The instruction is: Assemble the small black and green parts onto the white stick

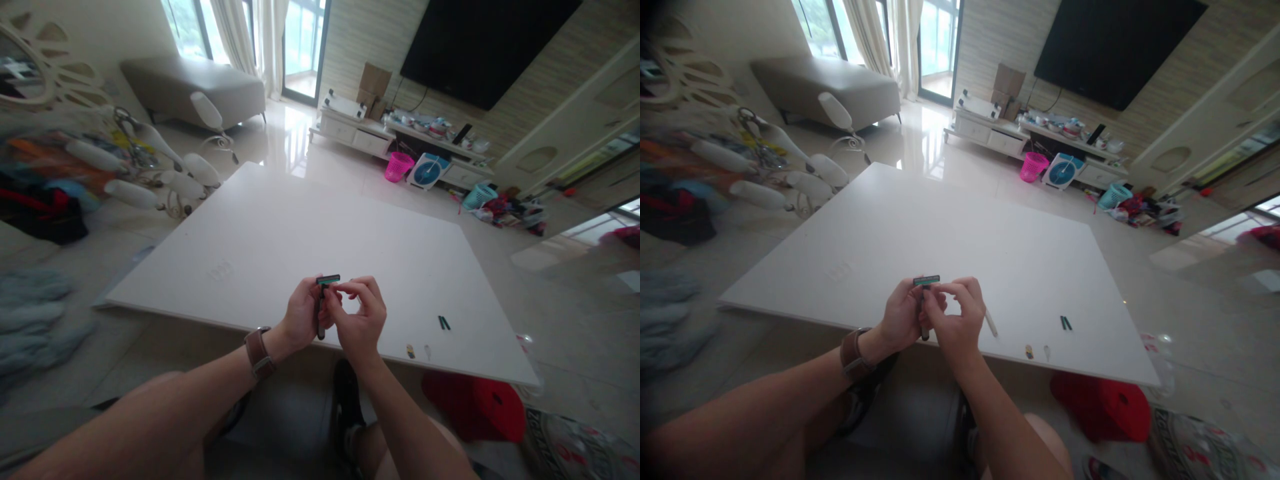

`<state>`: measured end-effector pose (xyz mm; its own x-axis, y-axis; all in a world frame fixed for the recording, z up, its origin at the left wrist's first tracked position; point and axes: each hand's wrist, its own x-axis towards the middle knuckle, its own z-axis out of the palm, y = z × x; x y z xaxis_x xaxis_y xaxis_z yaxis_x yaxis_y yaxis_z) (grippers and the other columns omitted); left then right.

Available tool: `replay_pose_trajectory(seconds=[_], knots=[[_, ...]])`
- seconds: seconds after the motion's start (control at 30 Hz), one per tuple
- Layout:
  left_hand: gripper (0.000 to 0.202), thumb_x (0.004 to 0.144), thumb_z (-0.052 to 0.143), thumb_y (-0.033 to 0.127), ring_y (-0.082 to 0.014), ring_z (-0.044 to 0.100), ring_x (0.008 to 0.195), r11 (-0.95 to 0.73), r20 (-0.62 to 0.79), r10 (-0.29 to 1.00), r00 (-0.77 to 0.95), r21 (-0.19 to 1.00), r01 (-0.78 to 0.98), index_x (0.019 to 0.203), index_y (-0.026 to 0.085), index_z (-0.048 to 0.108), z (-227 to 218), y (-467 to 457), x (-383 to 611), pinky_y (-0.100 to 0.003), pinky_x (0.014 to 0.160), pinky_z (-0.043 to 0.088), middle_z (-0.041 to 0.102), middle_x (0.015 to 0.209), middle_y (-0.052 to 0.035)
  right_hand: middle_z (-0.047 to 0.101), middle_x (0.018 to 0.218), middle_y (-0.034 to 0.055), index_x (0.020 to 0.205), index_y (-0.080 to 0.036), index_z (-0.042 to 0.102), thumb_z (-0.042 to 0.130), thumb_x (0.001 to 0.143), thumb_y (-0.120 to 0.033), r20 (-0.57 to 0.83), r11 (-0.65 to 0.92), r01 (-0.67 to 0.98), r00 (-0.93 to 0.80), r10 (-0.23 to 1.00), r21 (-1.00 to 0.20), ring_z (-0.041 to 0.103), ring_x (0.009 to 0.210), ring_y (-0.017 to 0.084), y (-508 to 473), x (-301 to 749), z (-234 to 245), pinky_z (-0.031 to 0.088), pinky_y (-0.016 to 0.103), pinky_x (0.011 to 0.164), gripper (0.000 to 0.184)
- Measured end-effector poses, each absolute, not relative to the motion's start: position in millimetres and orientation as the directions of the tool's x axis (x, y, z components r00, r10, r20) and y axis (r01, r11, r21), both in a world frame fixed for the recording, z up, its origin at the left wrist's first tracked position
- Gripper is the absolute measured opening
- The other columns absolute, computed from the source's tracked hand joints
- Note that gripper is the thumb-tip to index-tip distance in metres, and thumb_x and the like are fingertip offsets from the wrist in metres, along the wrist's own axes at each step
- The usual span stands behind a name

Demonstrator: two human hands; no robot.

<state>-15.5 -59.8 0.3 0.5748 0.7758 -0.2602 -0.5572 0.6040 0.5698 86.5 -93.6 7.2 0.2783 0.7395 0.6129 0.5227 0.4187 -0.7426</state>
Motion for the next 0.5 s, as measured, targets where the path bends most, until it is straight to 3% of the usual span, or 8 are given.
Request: replay_pose_trajectory(seconds=[0.23, 0.37, 0.5], knots=[[0.049, 0.075, 0.052, 0.06, -0.0081, 0.033, 0.038, 0.601, -0.271, 0.782, 0.562, 0.564, -0.565, 0.051, 0.018, 0.046, -4, -62, -12, -0.021, 0.039, 0.026, 0.036, 0.042, 0.003, 0.057, 0.07, -0.0015, 0.079, -0.021, 0.071, 0.074, 0.081, -0.019, 0.593, 0.353, 0.532, 0.389, 0.705, -0.77, 0.052, 0.067, 0.014, -94, 73, 11, 0.043, 0.029, 0.061, 0.004], [0.046, 0.075, 0.054, 0.058, -0.0074, 0.031, 0.037, 0.591, -0.29, 0.799, 0.527, 0.536, -0.603, 0.054, 0.017, 0.05, -2, -62, -9, -0.021, 0.037, 0.022, 0.04, 0.043, 0.0029, 0.058, 0.071, -0.0006, 0.077, -0.022, 0.07, 0.073, 0.081, -0.021, 0.601, 0.352, 0.54, 0.399, 0.693, -0.764, 0.054, 0.068, 0.015, -94, 68, 10, 0.045, 0.031, 0.063, 0.005], [0.036, 0.077, 0.059, 0.047, -0.0088, 0.041, 0.044, 0.558, -0.324, 0.83, 0.455, 0.436, -0.707, 0.059, 0.017, 0.051, 6, -63, -6, -0.021, 0.044, 0.033, 0.046, 0.049, 0.0027, 0.06, 0.073, 0.0004, 0.079, -0.023, 0.071, 0.076, 0.078, -0.02, 0.655, 0.383, 0.585, 0.368, 0.66, -0.715, 0.056, 0.07, 0.016, -95, 65, 9, 0.048, 0.033, 0.066, 0.006]])
